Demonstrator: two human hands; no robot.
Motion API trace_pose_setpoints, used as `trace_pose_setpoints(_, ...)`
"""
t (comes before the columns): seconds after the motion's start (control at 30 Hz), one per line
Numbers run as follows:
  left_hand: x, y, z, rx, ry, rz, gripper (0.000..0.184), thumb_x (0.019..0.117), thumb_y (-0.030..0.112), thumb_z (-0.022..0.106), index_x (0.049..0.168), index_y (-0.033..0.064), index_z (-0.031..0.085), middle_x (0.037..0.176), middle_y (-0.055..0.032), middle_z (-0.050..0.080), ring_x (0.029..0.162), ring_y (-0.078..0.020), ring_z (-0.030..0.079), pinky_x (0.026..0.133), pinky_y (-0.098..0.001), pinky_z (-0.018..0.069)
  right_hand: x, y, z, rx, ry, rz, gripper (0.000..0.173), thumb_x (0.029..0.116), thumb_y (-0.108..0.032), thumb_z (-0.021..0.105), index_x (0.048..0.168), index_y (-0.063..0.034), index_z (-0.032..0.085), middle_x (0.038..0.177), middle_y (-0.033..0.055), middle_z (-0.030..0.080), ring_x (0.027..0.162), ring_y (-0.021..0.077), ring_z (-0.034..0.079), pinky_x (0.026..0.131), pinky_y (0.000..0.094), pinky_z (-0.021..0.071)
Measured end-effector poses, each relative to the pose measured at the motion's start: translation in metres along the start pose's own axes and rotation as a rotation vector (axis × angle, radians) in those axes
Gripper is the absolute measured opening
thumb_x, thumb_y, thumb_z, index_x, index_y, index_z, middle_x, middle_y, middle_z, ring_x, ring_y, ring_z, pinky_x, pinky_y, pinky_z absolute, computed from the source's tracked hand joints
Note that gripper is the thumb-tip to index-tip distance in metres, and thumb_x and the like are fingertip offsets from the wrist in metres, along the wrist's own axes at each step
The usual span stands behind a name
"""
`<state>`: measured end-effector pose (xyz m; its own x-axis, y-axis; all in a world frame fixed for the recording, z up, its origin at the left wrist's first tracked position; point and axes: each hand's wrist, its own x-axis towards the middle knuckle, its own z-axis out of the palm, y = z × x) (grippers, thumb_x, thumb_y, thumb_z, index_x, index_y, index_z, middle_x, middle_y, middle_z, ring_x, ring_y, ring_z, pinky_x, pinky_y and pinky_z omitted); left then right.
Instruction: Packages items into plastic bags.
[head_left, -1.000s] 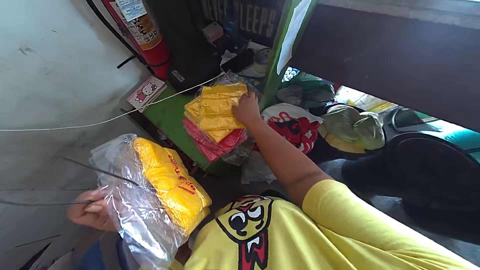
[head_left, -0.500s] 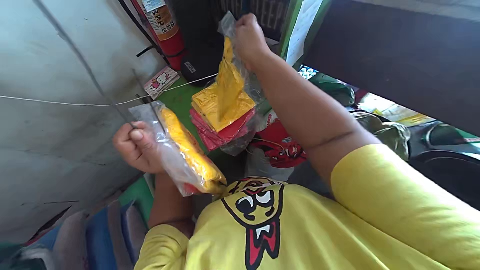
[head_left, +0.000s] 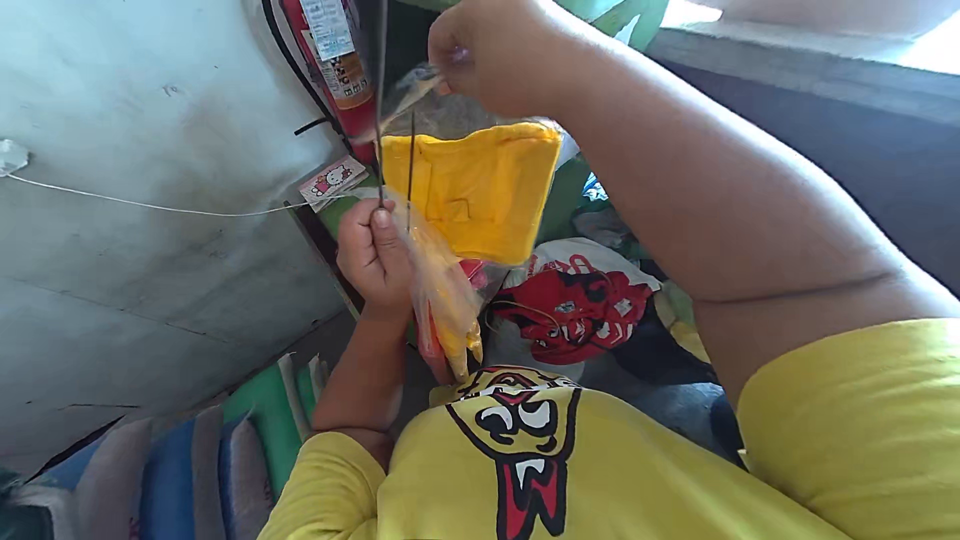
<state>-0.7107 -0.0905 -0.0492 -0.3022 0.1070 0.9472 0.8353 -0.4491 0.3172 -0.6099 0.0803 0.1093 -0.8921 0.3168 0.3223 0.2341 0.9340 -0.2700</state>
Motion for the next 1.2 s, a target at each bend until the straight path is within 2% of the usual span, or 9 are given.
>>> trace_pose_setpoints(0.1, 0.000, -0.001, 0.010, 0.003, -0.021, -0.023, 0.025, 0.1096, 0.011, 0.043, 0.105, -0.0048, 0.061, 0.085, 0.0010, 0.058, 0.071, 0.0047, 0.052, 0.067, -0.0122, 0.0459, -0.009, -0.009, -0.004, -0.019, 0.063, -0.045, 0.024, 0.1082, -0.016, 0.050, 0.118, -0.0033, 0.068, 0.109, 0.0158, 0.070, 0.102, 0.0286, 0.068, 0.094, 0.0493, 0.0514)
trace_pose_setpoints(0.3, 0.002, -0.003, 0.022, -0.016, -0.036, -0.063, 0.023, 0.1089, 0.008, 0.044, 0.105, -0.0056, 0.061, 0.087, -0.0005, 0.060, 0.073, 0.0037, 0.054, 0.068, -0.0128, 0.0481, -0.013, -0.015, -0.006, 0.116, 0.155, -0.082, 0.014, 0.1012, -0.015, 0.062, 0.107, -0.0095, 0.073, 0.097, 0.0038, 0.072, 0.087, 0.0112, 0.067, 0.085, 0.0331, 0.0544)
trace_pose_setpoints(0.5, 0.005, -0.005, 0.030, -0.025, -0.006, -0.039, 0.024, 0.1091, 0.009, 0.043, 0.103, -0.0044, 0.062, 0.090, -0.0006, 0.060, 0.076, 0.0037, 0.054, 0.069, -0.0131, 0.0465, -0.016, -0.014, 0.004, 0.244, 0.278, -0.151, 0.008, 0.0978, -0.012, 0.065, 0.096, -0.0101, 0.073, 0.089, -0.0011, 0.072, 0.081, 0.0026, 0.066, 0.079, 0.0235, 0.0543)
trace_pose_setpoints(0.6, 0.003, -0.006, 0.030, -0.050, 0.002, -0.055, 0.023, 0.1091, 0.008, 0.043, 0.105, -0.0043, 0.062, 0.093, -0.0010, 0.062, 0.078, 0.0028, 0.055, 0.071, -0.0142, 0.0478, -0.020, -0.013, 0.014, 0.194, 0.361, -0.225, 0.010, 0.0978, -0.013, 0.065, 0.100, -0.0091, 0.074, 0.092, 0.0010, 0.073, 0.084, 0.0067, 0.067, 0.081, 0.0277, 0.0552)
trace_pose_setpoints(0.7, 0.002, -0.006, 0.029, -0.061, 0.010, -0.063, 0.023, 0.1089, 0.008, 0.043, 0.105, -0.0041, 0.062, 0.094, -0.0005, 0.062, 0.079, 0.0026, 0.056, 0.071, -0.0142, 0.0483, -0.025, -0.012, 0.030, 0.001, 0.506, -0.414, 0.016, 0.0988, -0.006, 0.057, 0.100, -0.0046, 0.073, 0.090, 0.0090, 0.074, 0.085, 0.0213, 0.071, 0.078, 0.0406, 0.0562)
trace_pose_setpoints(0.83, -0.004, -0.004, 0.029, -0.066, 0.049, -0.064, 0.022, 0.1090, 0.009, 0.043, 0.104, -0.0033, 0.060, 0.087, 0.0027, 0.058, 0.072, 0.0047, 0.052, 0.066, -0.0128, 0.0464, -0.025, -0.009, 0.049, -0.083, 0.596, -0.685, 0.017, 0.0963, 0.002, 0.055, 0.091, -0.0015, 0.070, 0.078, 0.0122, 0.071, 0.076, 0.0273, 0.071, 0.072, 0.0414, 0.0554)
trace_pose_setpoints(1.0, 0.010, -0.007, 0.016, -0.185, 0.155, -0.093, 0.018, 0.1078, 0.004, 0.042, 0.107, 0.0020, 0.060, 0.092, 0.0055, 0.062, 0.085, -0.0008, 0.061, 0.079, -0.0223, 0.0545, -0.032, -0.031, 0.084, 0.173, 0.390, -0.767, 0.013, 0.0972, -0.006, 0.060, 0.095, -0.0026, 0.072, 0.076, 0.0095, 0.070, 0.071, 0.0224, 0.069, 0.066, 0.0370, 0.0552)
trace_pose_setpoints(1.13, 0.008, -0.011, -0.023, -0.239, 0.129, -0.025, 0.019, 0.1102, 0.013, 0.043, 0.119, 0.0107, 0.060, 0.101, 0.0143, 0.064, 0.091, 0.0054, 0.060, 0.083, -0.0182, 0.0524, -0.029, -0.017, 0.071, 0.947, 0.116, -0.777, 0.036, 0.0997, -0.019, 0.060, 0.122, 0.0096, 0.060, 0.112, 0.0104, 0.073, 0.085, 0.0086, 0.071, 0.069, 0.0261, 0.0593)
trace_pose_setpoints(1.2, 0.011, 0.004, -0.047, -0.105, 0.098, -0.082, 0.018, 0.1089, 0.008, 0.038, 0.114, 0.0043, 0.055, 0.092, 0.0156, 0.061, 0.082, 0.0099, 0.058, 0.077, -0.0133, 0.0511, -0.020, 0.008, 0.082, 1.150, 0.197, -0.618, 0.033, 0.1038, -0.022, 0.055, 0.121, 0.0054, 0.060, 0.110, 0.0062, 0.074, 0.084, 0.0095, 0.071, 0.068, 0.0279, 0.0598)
